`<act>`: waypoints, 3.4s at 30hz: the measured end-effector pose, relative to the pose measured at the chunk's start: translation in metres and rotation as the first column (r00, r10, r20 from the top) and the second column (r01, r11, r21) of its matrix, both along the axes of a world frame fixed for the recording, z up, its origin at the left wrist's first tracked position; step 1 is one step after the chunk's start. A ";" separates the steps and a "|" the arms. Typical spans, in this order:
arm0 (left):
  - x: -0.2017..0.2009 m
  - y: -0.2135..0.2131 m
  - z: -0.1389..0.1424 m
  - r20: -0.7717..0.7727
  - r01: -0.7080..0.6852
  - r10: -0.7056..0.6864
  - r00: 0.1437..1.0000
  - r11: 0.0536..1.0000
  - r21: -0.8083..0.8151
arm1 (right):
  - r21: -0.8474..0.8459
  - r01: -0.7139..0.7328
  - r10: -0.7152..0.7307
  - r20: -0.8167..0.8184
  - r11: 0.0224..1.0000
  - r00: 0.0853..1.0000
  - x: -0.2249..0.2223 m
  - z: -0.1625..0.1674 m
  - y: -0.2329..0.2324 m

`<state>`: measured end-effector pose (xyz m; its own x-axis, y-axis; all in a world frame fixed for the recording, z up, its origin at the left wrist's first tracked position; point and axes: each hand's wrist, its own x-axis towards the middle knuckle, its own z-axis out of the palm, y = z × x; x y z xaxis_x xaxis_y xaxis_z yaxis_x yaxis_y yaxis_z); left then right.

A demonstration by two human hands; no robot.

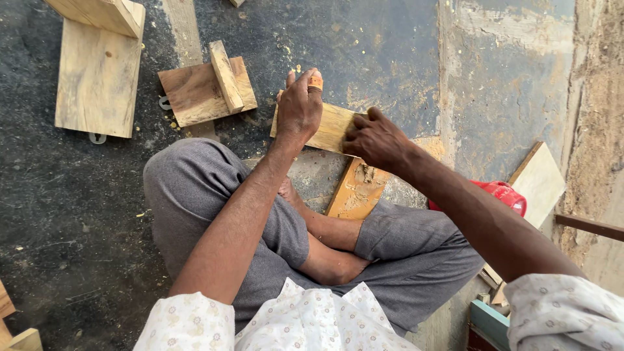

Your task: The person sits cross-legged on the floor sanding small wooden bracket-shaped pieces with a sanding block, rubbing the surfaces and edges of each piece. Sanded pieces are placed aside and stacked with other finished pieces near a yellow wall.

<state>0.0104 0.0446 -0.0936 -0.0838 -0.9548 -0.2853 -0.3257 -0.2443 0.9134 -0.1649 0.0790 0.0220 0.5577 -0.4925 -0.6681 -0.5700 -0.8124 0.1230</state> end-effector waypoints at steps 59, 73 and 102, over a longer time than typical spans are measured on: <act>0.023 0.053 0.066 -0.072 0.128 -0.153 0.986 0.955 -0.269 | 0.627 -0.529 -0.279 -0.457 0.572 -0.844 -0.046 -0.026 0.086; 0.044 0.051 0.055 -0.355 -0.033 0.087 0.931 0.988 0.154 | 0.827 -0.434 -0.103 -0.427 0.358 -0.898 -0.036 -0.058 0.173; 0.099 0.056 0.104 -0.561 0.017 0.035 0.827 0.996 0.088 | 0.594 0.519 -0.631 0.765 0.614 -0.128 0.014 0.008 0.110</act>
